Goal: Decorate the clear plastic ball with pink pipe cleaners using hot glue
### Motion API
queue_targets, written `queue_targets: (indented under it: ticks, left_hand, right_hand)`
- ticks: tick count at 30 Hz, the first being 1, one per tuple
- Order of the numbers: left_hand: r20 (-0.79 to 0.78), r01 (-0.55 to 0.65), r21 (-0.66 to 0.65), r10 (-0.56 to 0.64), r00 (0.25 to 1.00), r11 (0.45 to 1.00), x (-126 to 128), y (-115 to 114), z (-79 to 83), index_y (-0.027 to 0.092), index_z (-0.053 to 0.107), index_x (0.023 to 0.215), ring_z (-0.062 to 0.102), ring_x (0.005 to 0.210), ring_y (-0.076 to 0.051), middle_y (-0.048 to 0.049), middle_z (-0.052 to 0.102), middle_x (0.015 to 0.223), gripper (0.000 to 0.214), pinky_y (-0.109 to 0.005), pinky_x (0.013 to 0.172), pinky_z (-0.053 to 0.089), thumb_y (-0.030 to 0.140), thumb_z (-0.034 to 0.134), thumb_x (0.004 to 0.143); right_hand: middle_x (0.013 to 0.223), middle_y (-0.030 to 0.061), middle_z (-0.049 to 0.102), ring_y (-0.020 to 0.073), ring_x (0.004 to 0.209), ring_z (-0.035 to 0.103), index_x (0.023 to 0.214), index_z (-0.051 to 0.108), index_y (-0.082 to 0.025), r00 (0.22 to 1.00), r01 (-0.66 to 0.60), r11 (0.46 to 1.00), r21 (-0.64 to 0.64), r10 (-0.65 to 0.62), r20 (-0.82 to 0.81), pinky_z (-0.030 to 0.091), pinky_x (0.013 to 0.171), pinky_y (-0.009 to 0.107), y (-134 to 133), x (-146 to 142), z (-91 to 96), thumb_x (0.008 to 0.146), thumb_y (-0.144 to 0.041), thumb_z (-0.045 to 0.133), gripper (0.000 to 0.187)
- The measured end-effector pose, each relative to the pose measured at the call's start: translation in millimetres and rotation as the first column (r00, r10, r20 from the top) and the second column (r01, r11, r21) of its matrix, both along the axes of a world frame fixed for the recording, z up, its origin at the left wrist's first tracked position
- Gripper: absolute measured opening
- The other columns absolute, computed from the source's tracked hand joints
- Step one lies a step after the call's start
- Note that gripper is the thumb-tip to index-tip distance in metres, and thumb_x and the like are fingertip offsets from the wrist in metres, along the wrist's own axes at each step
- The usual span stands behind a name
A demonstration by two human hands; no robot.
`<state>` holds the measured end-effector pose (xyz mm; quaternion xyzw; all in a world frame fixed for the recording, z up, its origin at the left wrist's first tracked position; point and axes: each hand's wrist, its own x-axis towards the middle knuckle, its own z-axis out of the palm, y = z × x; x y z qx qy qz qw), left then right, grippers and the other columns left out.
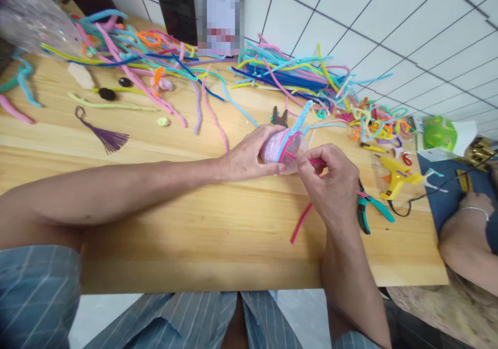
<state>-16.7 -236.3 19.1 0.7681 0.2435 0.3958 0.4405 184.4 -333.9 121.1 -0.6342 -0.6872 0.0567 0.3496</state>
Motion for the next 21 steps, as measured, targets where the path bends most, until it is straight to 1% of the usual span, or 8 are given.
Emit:
queue_targets:
  ticks: [3, 6, 11, 17, 21]
  left_hand:
    - [-0.006, 0.0, -0.001, 0.0, 1.0, 1.0, -0.1, -0.5, 0.7, 0.021, 0.055, 0.164, 0.064, 0.156, -0.041, -0.0213, 0.067, 0.166, 0.099, -0.058, 0.132, 0.052, 0.081, 0.084, 0.09]
    - [-0.004, -0.004, -0.005, 0.004, 1.0, 1.0, 0.1, -0.7, 0.6, 0.021, 0.056, 0.163, 0.065, 0.155, -0.042, -0.0216, 0.067, 0.165, 0.101, -0.059, 0.131, 0.051, 0.084, 0.084, 0.089]
    - [0.012, -0.002, 0.007, 0.002, 1.0, 1.0, 0.2, -0.6, 0.0, 0.021, 0.056, 0.162, 0.064, 0.155, -0.043, -0.0218, 0.067, 0.165, 0.099, -0.061, 0.132, 0.051, 0.081, 0.084, 0.09]
    - [-0.013, -0.003, 0.01, 0.003, 1.0, 1.0, -0.5, -0.6, 0.7, 0.022, 0.055, 0.164, 0.064, 0.155, -0.042, -0.0205, 0.067, 0.166, 0.097, -0.059, 0.132, 0.052, 0.077, 0.086, 0.09]
    - [-0.017, 0.001, 0.01, -0.001, 1.0, 1.0, -0.6, -0.9, 1.1, 0.021, 0.055, 0.164, 0.064, 0.156, -0.042, -0.0214, 0.067, 0.166, 0.098, -0.06, 0.132, 0.051, 0.076, 0.087, 0.09]
  right_hand:
    - [0.072, -0.0005, 0.065, 0.0215, 0.066, 0.057, 0.078, 0.071, -0.032, 1.0, -0.008, 1.0, -0.001, 0.008, -0.014, 0.047, 0.064, 0.039, 1.3, 1.6, -1.0, 0.095, -0.036, 0.08, 0.02]
    - [0.07, -0.0007, 0.065, 0.0213, 0.066, 0.057, 0.076, 0.071, -0.032, 0.999, -0.005, 1.0, -0.02, 0.005, -0.034, 0.046, 0.064, 0.038, 3.1, 1.9, -0.9, 0.092, -0.035, 0.079, 0.018]
    - [0.066, -0.0036, 0.063, 0.0171, 0.064, 0.055, 0.072, 0.071, -0.028, 0.996, -0.004, 0.999, -0.053, 0.0, -0.085, 0.044, 0.065, 0.034, 6.0, -0.9, 1.9, 0.084, -0.034, 0.076, 0.014]
    - [0.066, -0.0047, 0.063, 0.0147, 0.063, 0.054, 0.07, 0.069, -0.027, 0.992, -0.032, 0.997, -0.075, 0.023, -0.126, 0.042, 0.065, 0.033, 7.5, -2.8, 4.4, 0.082, -0.034, 0.074, 0.014]
    - [0.067, -0.0043, 0.065, 0.0149, 0.063, 0.055, 0.07, 0.07, -0.027, 0.99, -0.024, 0.995, -0.092, 0.01, -0.142, 0.042, 0.066, 0.034, 8.1, -1.5, 4.3, 0.081, -0.034, 0.075, 0.014]
